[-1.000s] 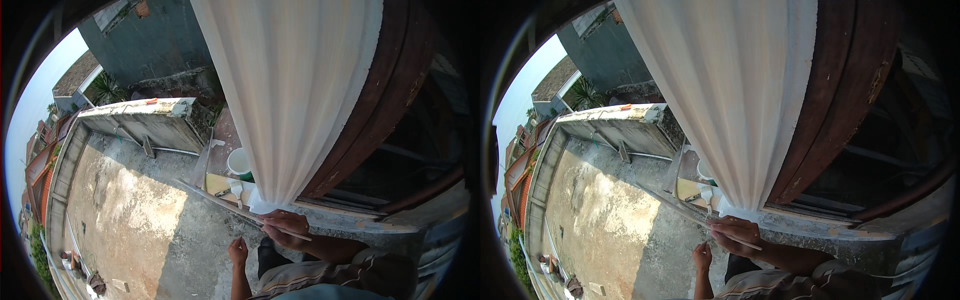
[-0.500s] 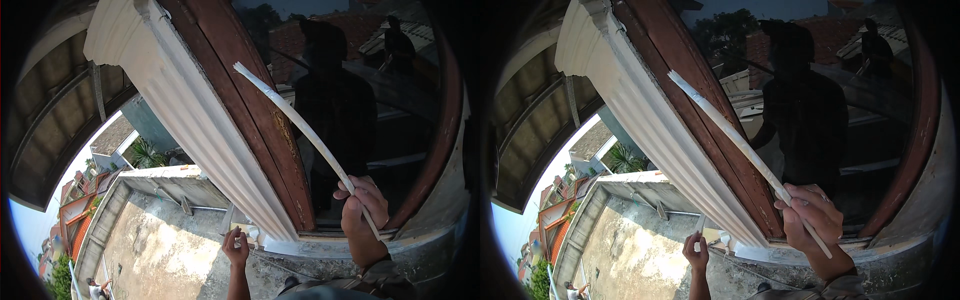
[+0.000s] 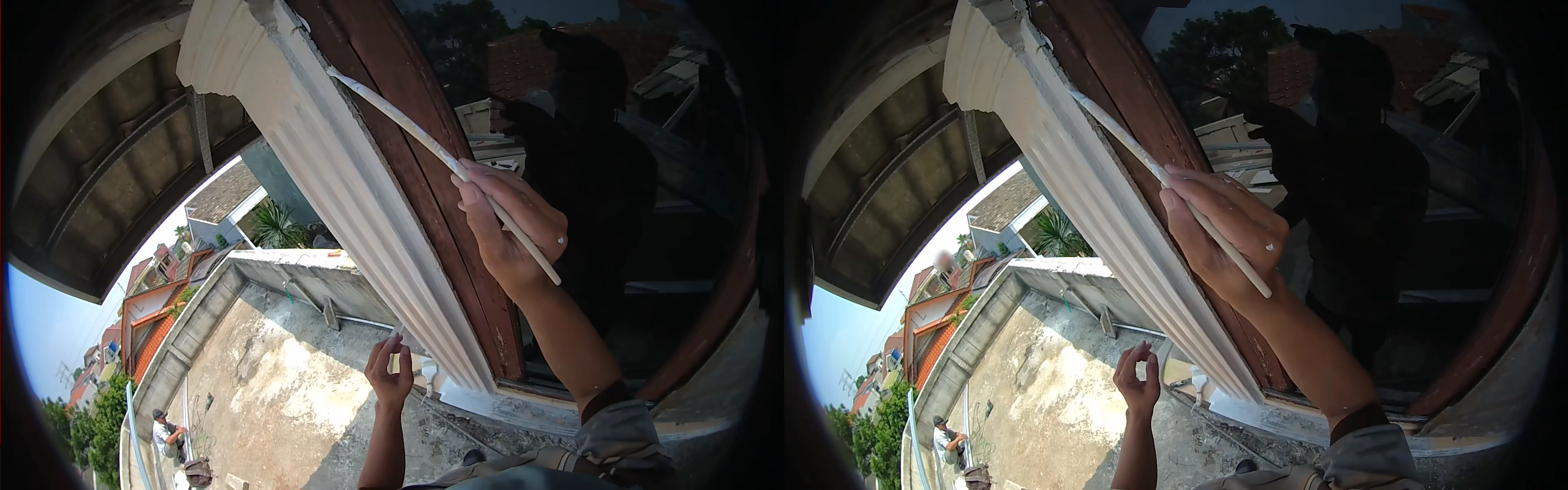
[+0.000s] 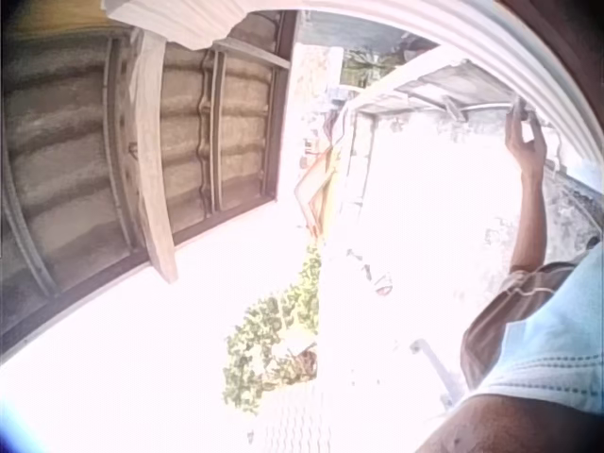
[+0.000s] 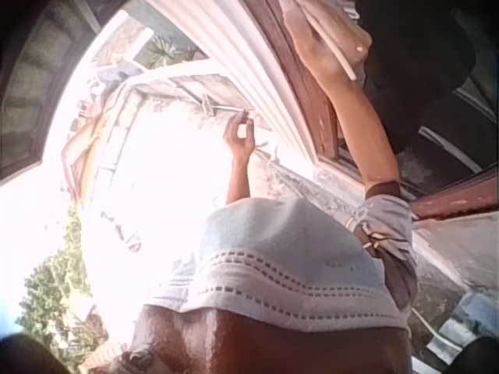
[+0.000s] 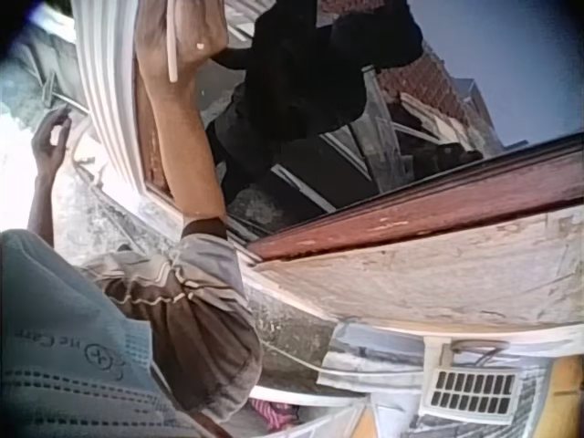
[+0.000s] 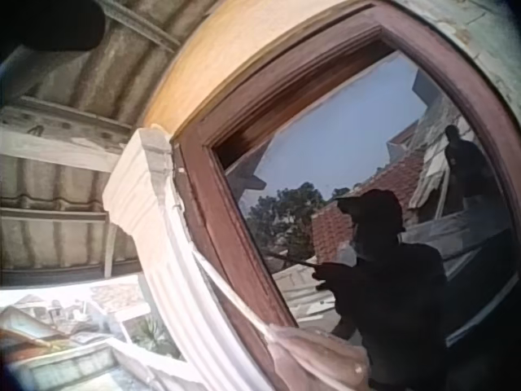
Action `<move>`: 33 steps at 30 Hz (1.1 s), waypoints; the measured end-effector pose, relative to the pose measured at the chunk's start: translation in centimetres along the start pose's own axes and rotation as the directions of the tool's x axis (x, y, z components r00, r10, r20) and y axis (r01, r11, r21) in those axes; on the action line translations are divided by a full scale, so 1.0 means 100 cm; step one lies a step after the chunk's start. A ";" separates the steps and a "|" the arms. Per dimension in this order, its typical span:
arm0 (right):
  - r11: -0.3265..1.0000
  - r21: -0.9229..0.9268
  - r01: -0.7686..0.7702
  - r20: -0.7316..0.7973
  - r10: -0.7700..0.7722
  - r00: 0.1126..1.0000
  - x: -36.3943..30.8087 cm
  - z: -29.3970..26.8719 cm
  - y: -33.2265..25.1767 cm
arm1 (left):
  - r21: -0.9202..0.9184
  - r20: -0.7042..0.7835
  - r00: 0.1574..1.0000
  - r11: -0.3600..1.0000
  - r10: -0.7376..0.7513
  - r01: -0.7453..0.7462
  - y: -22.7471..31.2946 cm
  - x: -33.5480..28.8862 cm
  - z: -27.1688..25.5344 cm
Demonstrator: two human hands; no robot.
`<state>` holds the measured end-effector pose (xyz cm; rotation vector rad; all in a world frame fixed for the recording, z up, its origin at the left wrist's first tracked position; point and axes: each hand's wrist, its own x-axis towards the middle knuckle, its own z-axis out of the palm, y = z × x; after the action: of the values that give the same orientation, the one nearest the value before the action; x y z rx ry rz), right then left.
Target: The person paints a white decorative trim and a wooden window frame with a paint brush, using white paint from a paint bucket.
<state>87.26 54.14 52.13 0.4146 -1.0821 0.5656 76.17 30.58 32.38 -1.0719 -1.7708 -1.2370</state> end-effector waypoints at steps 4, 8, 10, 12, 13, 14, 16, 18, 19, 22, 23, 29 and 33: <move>0.999 0.045 0.030 -0.036 -0.028 0.999 0.020 0.021 0.011 | 0.018 -0.017 0.999 0.999 -0.045 0.045 -0.001 -0.003 -0.006; 0.992 0.003 0.128 -0.069 -0.127 0.990 0.032 0.035 0.022 | 0.018 -0.038 0.997 0.998 -0.066 0.067 -0.006 -0.007 -0.010; 0.992 -0.004 0.129 -0.054 -0.129 0.990 0.032 0.039 0.028 | 0.025 -0.036 0.998 0.998 -0.053 0.054 -0.010 -0.010 -0.010; 0.992 -0.015 0.128 -0.037 -0.129 0.991 0.030 0.038 0.029 | 0.030 -0.032 0.999 0.999 -0.042 0.043 -0.011 -0.010 -0.010; 0.991 -0.019 0.131 -0.020 -0.131 0.991 0.027 0.035 0.027 | 0.033 -0.030 0.999 0.999 -0.043 0.044 -0.010 -0.009 -0.011; 0.991 -0.024 0.133 -0.003 -0.133 0.991 0.024 0.032 0.025 | 0.035 -0.028 0.999 0.998 -0.043 0.044 -0.009 -0.009 -0.010; 0.991 -0.021 0.129 0.006 -0.129 0.992 0.017 0.028 0.022 | 0.035 -0.028 0.998 0.998 -0.050 0.051 -0.008 -0.010 -0.010; 0.992 -0.018 0.126 0.013 -0.126 0.992 0.011 0.024 0.019 | 0.037 -0.030 0.998 0.998 -0.055 0.056 -0.008 -0.010 -0.010; 0.994 -0.019 0.112 0.025 -0.112 0.993 0.009 0.022 0.017 | 0.033 -0.029 0.998 0.998 -0.058 0.059 -0.008 -0.011 -0.011; 0.993 -0.004 0.118 0.015 -0.118 0.993 0.014 0.021 0.015 | 0.033 -0.034 0.998 0.997 -0.062 0.063 -0.009 -0.012 -0.012; 0.991 0.013 0.135 -0.008 -0.135 0.991 0.019 0.021 0.015 | 0.039 -0.038 0.997 0.997 -0.064 0.065 -0.009 -0.013 -0.014; 0.981 -0.013 0.195 -0.100 -0.196 0.976 0.065 0.045 0.027 | 0.069 -0.013 0.999 0.997 -0.038 0.039 -0.012 -0.012 -0.016; 0.984 0.030 0.178 -0.083 -0.175 0.981 0.078 0.063 0.040 | 0.044 -0.028 0.999 0.998 -0.040 0.041 -0.014 -0.014 -0.018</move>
<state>83.09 55.36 61.99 0.5112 -0.9488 0.4416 75.57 28.28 31.15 -0.9932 -1.7995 -1.2248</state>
